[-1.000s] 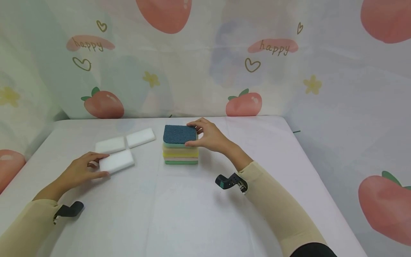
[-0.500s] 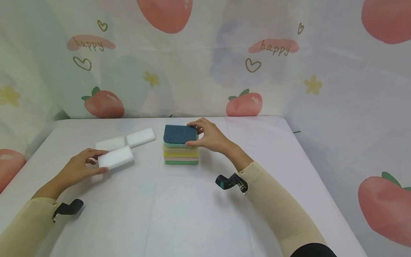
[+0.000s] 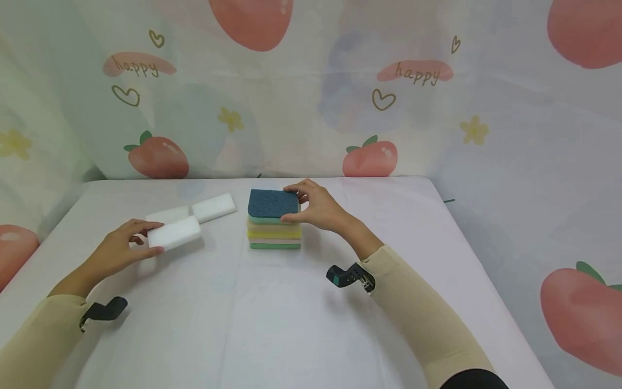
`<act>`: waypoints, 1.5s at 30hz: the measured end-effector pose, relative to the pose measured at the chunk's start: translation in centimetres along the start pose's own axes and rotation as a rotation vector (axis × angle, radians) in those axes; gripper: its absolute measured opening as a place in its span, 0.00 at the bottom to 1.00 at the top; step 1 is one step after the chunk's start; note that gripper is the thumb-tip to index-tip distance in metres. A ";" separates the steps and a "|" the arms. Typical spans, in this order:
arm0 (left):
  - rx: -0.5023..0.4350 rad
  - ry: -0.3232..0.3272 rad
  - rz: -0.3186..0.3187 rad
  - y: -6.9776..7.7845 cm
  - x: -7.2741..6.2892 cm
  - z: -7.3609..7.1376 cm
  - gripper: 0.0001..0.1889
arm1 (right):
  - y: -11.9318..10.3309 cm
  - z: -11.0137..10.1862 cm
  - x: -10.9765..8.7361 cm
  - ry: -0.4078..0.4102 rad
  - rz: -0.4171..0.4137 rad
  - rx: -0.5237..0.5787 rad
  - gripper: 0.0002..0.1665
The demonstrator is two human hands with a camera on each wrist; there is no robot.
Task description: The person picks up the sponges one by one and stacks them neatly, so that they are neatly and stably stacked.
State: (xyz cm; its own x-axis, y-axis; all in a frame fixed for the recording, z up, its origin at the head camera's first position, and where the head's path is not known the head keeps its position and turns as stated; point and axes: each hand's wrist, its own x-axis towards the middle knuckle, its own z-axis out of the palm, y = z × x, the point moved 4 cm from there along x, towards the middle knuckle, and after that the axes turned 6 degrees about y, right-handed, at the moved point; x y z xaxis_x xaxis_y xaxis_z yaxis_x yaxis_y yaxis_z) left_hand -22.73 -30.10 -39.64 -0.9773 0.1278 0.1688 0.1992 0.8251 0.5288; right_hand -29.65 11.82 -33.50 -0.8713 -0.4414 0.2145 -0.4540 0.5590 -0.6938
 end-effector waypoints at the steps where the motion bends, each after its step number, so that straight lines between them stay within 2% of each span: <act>1: -0.001 0.001 0.002 0.1 0.0 0.0 0.35 | 0.0 0.0 0.0 0.000 0.000 0.000 0.42; 12: -0.011 0.015 0.021 1.1 0.7 -0.3 0.34 | 0.2 0.1 0.1 0.000 -0.001 -0.004 0.42; 27: -0.041 0.004 0.059 3.9 2.9 -0.6 0.32 | 0.3 0.1 0.2 -0.003 0.012 0.001 0.42; 45: -0.085 0.049 0.129 6.0 4.4 -0.9 0.30 | 0.3 0.1 0.1 -0.002 0.015 0.010 0.42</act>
State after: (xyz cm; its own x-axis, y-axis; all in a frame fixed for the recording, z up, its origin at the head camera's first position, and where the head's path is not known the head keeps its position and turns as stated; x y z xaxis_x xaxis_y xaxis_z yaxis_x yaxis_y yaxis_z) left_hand -25.81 -25.08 -35.00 -0.9390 0.2010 0.2789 0.3302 0.7535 0.5686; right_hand -29.84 11.90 -33.80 -0.8775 -0.4345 0.2032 -0.4395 0.5586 -0.7034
